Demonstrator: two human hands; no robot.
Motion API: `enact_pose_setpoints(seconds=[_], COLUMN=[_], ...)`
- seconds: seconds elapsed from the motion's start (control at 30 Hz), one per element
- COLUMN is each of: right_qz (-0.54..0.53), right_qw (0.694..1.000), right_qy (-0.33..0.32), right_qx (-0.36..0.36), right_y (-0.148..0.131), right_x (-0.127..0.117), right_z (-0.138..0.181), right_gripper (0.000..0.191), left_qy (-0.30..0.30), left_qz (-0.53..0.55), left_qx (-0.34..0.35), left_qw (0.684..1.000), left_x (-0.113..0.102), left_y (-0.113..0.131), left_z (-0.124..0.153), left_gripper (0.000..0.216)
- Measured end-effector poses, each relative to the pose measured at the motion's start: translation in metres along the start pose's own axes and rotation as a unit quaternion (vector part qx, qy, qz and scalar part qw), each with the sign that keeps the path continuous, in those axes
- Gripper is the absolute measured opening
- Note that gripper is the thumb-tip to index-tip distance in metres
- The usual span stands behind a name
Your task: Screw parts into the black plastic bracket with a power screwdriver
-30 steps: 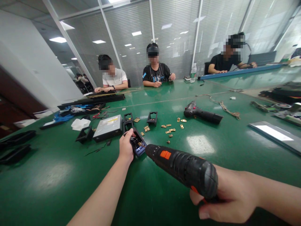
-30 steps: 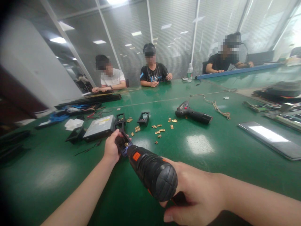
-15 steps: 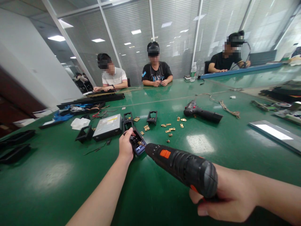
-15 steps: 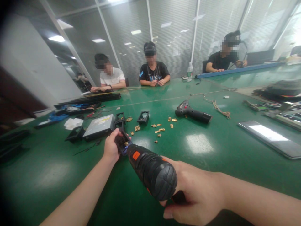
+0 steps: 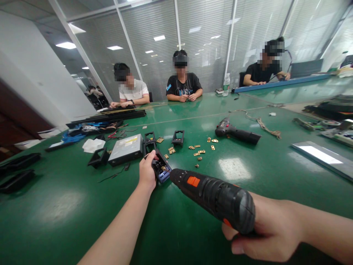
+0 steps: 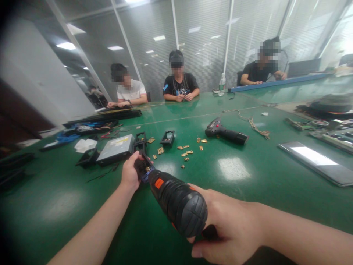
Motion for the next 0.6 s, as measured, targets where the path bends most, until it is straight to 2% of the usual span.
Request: enact_pose_setpoints(seconds=[0.6], right_qz=[-0.006], right_qw=[1.000], right_qy=[0.000], right_qx=[0.001], right_y=[0.0019], right_x=[0.0019], right_z=[0.0018], right_gripper=[0.009], left_qy=[0.004], left_qz=[-0.008], left_qx=[-0.001], left_qw=[1.000], left_x=[0.0005], left_y=[0.0006], left_z=[0.0009], left_gripper=[0.046])
Point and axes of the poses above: each hand's wrist, its own z-axis away from the middle knuckle, its own x-axis out of the palm, y = z × x, the point moved 5 cm from there along -z, towards the middle knuckle, and after that the axes turned 15 degrees about -x, right-handed, at the moved point
